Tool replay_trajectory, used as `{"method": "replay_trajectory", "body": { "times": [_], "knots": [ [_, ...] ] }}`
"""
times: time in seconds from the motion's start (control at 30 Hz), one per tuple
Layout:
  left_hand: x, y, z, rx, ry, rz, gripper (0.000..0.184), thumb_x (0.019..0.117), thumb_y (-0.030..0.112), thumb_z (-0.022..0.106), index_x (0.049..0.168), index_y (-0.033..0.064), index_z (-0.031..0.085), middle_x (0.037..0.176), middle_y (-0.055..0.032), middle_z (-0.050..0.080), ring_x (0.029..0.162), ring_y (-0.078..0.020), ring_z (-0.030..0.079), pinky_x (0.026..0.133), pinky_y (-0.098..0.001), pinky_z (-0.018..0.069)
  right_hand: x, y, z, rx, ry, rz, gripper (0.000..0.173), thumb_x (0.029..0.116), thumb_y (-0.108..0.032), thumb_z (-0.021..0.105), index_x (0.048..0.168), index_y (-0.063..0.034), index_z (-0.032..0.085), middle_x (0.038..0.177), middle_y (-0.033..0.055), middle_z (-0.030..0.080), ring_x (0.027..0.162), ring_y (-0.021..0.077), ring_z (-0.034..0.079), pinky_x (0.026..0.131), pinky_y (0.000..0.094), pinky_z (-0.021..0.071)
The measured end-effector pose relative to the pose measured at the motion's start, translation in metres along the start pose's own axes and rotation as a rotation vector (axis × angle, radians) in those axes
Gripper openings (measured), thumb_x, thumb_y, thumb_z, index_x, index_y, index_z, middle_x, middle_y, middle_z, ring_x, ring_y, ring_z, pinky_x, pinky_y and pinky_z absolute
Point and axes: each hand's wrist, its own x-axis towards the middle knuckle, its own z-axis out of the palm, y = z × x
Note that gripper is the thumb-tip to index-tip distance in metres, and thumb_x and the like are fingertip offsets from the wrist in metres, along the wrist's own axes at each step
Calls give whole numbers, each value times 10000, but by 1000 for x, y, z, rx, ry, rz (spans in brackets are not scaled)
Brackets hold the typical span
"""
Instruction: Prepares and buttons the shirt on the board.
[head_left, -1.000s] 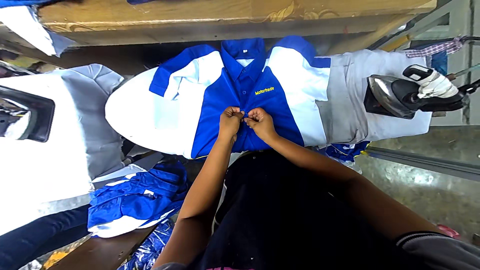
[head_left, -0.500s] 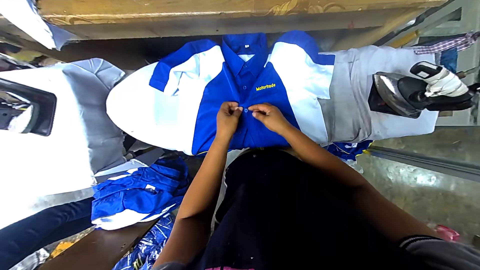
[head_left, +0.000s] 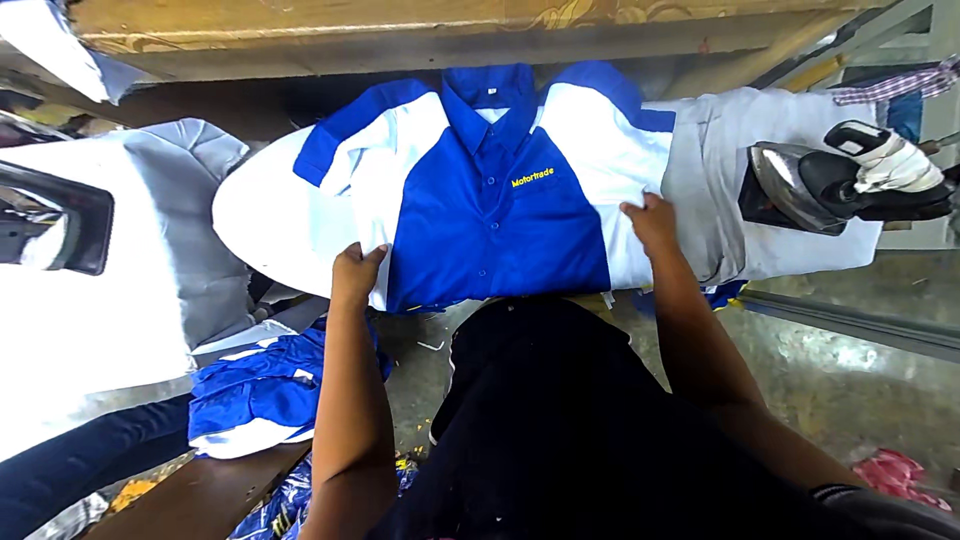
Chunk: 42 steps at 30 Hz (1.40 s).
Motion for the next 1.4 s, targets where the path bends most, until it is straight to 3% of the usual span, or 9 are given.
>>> {"method": "replay_trajectory", "body": {
  "times": [0.1,0.23,0.3,0.37,0.47,0.63,0.73,1.3,1.4],
  "knots": [
    [-1,19,3,-286,10,96,264,1035,202,605,1209,5,626,1017,-67,675,861,-80,642,836,-333,559,19,-12,-32,242,158,-39,348,968,-175,701,1191,86,644,1160,256,651,1055,310,615,950,503,488],
    [3,47,7,-482,35,220,194,1033,199,602,1148,45,632,955,30,681,837,-14,656,819,-272,574,46,-28,-67,314,272,-84,295,960,-178,698,1140,46,630,1040,143,644,914,161,615,859,367,525],
    [8,53,15,-315,91,212,237,1019,213,626,1140,10,632,974,-35,672,864,-65,651,838,-306,561,51,-37,-73,92,310,-60,386,962,-222,692,1222,52,615,1140,226,645,1053,289,622,933,482,500],
    [7,54,22,14,144,181,414,1004,211,650,1284,-85,581,1173,-276,654,1098,-359,647,984,-557,495,39,-53,-70,-219,272,-42,557,965,-236,669,1412,64,525,1392,350,541,1337,502,500,1068,685,388],
    [-11,46,36,268,282,328,559,954,179,660,1405,-112,501,1349,-406,523,1284,-590,480,1044,-728,353,1,-69,-42,-344,85,-166,498,1017,-242,612,1389,78,531,1343,350,571,1267,516,554,1033,664,445],
    [-57,48,79,259,107,647,285,982,83,611,1185,-110,665,1239,-361,605,1204,-541,561,1025,-657,435,-65,-59,46,-312,-331,-384,347,1009,-296,664,1055,46,696,1089,254,686,1032,427,674,870,639,525],
    [-64,52,114,307,-60,758,216,971,72,633,1113,-65,721,1165,-303,666,1141,-486,626,983,-628,487,-73,-61,81,-360,-298,-441,403,987,-324,694,1106,60,682,1160,270,679,1103,448,662,885,627,527],
    [-53,95,142,384,-430,384,225,1017,99,596,1162,-61,659,1134,-277,685,1105,-446,665,958,-631,504,-62,-74,70,-197,-459,-131,255,1026,-124,568,1185,32,691,1155,231,693,1124,381,654,943,591,499],
    [-58,98,129,94,-484,332,228,997,79,634,1181,-55,646,1041,-198,710,959,-289,695,909,-482,545,-69,-82,59,127,-486,-85,196,1030,-91,573,1150,35,664,980,150,654,824,200,612,731,371,514]
  ]
}}
